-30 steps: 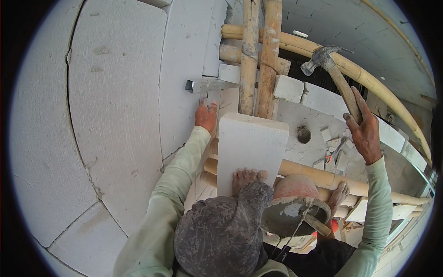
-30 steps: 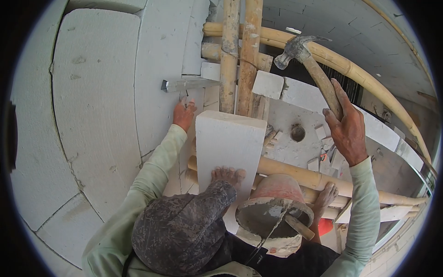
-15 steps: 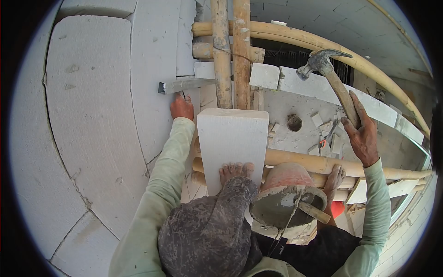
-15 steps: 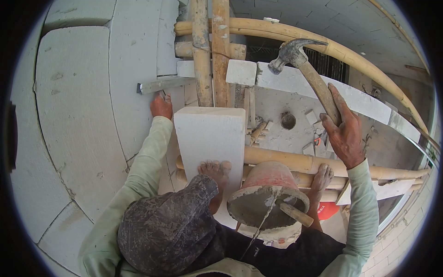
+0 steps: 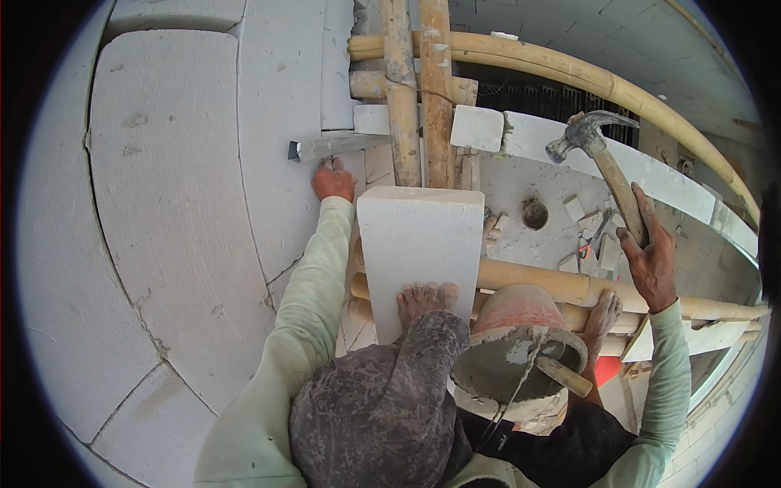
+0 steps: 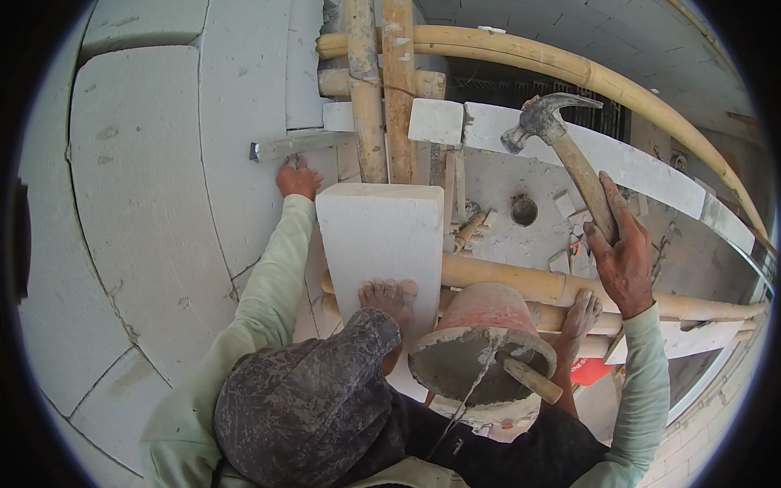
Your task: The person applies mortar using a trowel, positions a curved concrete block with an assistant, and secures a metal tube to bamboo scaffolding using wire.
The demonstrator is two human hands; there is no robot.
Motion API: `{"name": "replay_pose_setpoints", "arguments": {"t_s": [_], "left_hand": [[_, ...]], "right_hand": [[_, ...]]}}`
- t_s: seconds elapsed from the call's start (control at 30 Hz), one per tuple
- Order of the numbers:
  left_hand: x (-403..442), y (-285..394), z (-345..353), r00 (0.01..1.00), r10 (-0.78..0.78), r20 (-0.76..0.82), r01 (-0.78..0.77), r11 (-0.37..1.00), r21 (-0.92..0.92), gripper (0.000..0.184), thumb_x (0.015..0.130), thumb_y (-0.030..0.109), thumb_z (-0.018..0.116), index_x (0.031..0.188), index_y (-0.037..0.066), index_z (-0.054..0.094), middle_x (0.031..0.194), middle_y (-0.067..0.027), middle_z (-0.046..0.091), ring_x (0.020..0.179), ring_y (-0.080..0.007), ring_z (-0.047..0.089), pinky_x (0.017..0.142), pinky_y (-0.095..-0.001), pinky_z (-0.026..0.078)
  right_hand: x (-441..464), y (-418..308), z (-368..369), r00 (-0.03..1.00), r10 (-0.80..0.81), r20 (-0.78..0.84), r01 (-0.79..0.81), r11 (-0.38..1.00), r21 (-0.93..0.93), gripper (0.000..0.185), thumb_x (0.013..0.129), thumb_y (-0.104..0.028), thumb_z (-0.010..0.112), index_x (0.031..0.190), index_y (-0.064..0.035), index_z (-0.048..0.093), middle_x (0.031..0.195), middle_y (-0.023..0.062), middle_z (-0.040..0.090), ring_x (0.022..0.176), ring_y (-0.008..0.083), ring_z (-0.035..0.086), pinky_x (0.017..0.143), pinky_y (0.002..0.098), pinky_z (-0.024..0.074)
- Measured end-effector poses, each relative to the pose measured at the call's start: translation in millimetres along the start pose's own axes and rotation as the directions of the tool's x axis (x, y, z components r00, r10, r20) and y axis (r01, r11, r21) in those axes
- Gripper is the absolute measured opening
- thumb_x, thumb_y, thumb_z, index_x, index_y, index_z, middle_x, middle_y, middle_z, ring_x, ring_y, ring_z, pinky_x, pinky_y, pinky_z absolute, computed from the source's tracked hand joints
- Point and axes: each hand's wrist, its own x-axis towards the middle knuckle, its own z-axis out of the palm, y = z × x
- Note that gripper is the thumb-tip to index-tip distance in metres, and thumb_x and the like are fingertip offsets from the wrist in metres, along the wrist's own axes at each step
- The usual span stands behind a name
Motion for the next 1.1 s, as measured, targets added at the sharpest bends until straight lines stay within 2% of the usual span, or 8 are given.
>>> {"name": "replay_pose_setpoints", "arguments": {"t_s": [0.07, 0.2, 0.43, 0.6, 0.67, 0.73, 0.77, 1.1], "left_hand": [[5.5, -3.8, -6.7, 0.977, 0.184, 0.105, -0.211, 0.811, 0.546, 0.028, 0.088, 0.023, 0.061, 0.091, -0.005, 0.064, 0.073, -0.0234, 0.066, 0.057, -0.032, 0.065, 0.055, -0.0386, 0.053], [-23.6, 16.6, -15.9, 0.973, 0.105, 0.204, -0.216, 0.717, 0.663, 0.027, 0.084, 0.021, 0.061, 0.084, -0.006, 0.066, 0.086, -0.0268, 0.066, 0.084, -0.0418, 0.064, 0.077, -0.0451, 0.051], [-57.5, 29.5, -26.0, 0.928, 0.218, 0.302, -0.304, 0.913, 0.274, 0.027, 0.084, 0.023, 0.065, 0.086, -0.004, 0.067, 0.078, -0.0209, 0.067, 0.069, -0.0312, 0.065, 0.07, -0.039, 0.049], [-78.8, 76.4, -23.5, 0.907, -0.002, 0.422, 0.062, 0.99, -0.128, 0.032, 0.091, 0.024, 0.062, 0.1, -0.006, 0.064, 0.087, -0.015, 0.069, 0.08, -0.0195, 0.065, 0.075, -0.0305, 0.051], [-75.7, 75.6, -20.9, 0.892, 0.03, 0.45, 0.054, 0.983, -0.173, 0.034, 0.091, 0.024, 0.062, 0.105, -0.006, 0.062, 0.091, -0.0162, 0.069, 0.085, -0.0214, 0.065, 0.079, -0.0313, 0.051], [-72.0, 79.0, -19.4, 0.86, 0.046, 0.508, 0.084, 0.97, -0.23, 0.038, 0.092, 0.025, 0.061, 0.112, -0.006, 0.059, 0.099, -0.0186, 0.067, 0.094, -0.0245, 0.065, 0.086, -0.0329, 0.05], [-75.9, 81.7, -18.8, 0.825, 0.017, 0.564, 0.14, 0.962, -0.235, 0.039, 0.091, 0.026, 0.061, 0.114, -0.006, 0.058, 0.102, -0.0197, 0.067, 0.098, -0.0255, 0.065, 0.089, -0.0337, 0.05], [-67.6, 81.7, -10.3, 0.72, 0.025, 0.694, 0.065, 0.992, -0.104, 0.044, 0.092, 0.031, 0.058, 0.115, -0.006, 0.057, 0.105, -0.0216, 0.066, 0.097, -0.0256, 0.064, 0.089, -0.0338, 0.048]], "right_hand": [[-0.5, 2.7, -0.4, 0.995, -0.094, -0.028, 0.092, 0.994, -0.053, 0.065, 0.078, 0.0, 0.061, 0.14, -0.0063, 0.042, 0.118, 0.0247, 0.06, 0.107, 0.0314, 0.062, 0.094, 0.0379, 0.0457], [-1.6, 5.8, -6.6, 1.0, 0.002, 0.002, -0.002, 1.0, -0.023, 0.065, 0.078, 0.0, 0.061, 0.14, -0.0054, 0.042, 0.12, 0.0249, 0.06, 0.108, 0.0308, 0.061, 0.094, 0.0375, 0.0454], [-36.0, 32.4, -37.5, 0.992, 0.129, 0.016, -0.128, 0.991, -0.049, 0.065, 0.078, -0.003, 0.062, 0.139, -0.0048, 0.042, 0.122, 0.0235, 0.059, 0.108, 0.0281, 0.06, 0.096, 0.0366, 0.0437], [-84.0, 60.3, -57.3, 0.945, 0.326, -0.011, -0.325, 0.945, 0.03, 0.062, 0.081, -0.008, 0.062, 0.138, 0.001, 0.04, 0.124, 0.0226, 0.057, 0.114, 0.0284, 0.056, 0.101, 0.0356, 0.0395], [-105.5, 81.5, -61.7, 0.967, 0.246, -0.072, -0.252, 0.964, -0.09, 0.062, 0.082, -0.012, 0.062, 0.138, 0.0026, 0.04, 0.102, 0.0167, 0.064, 0.088, 0.0226, 0.064, 0.081, 0.0309, 0.0505], [-127.7, 68.5, -66.6, 0.736, 0.676, 0.015, -0.666, 0.721, 0.191, 0.062, 0.08, -0.014, 0.062, 0.137, 0.0004, 0.042, 0.077, 0.0022, 0.057, 0.057, 0.0086, 0.051, 0.051, 0.0222, 0.043], [-140.8, 73.6, -58.9, 0.729, 0.682, -0.068, -0.646, 0.717, 0.261, 0.059, 0.081, -0.016, 0.061, 0.135, -0.0016, 0.044, 0.062, -0.0054, 0.045, 0.042, 0.0024, 0.035, 0.036, 0.0197, 0.0267], [-231.2, 132.2, -45.8, 0.313, 0.937, -0.156, -0.686, 0.337, 0.645, 0.024, 0.083, -0.017, 0.06, 0.101, -0.0035, 0.054, 0.063, 0.0001, 0.047, 0.042, 0.0096, 0.043, 0.033, 0.0251, 0.0324]]}}
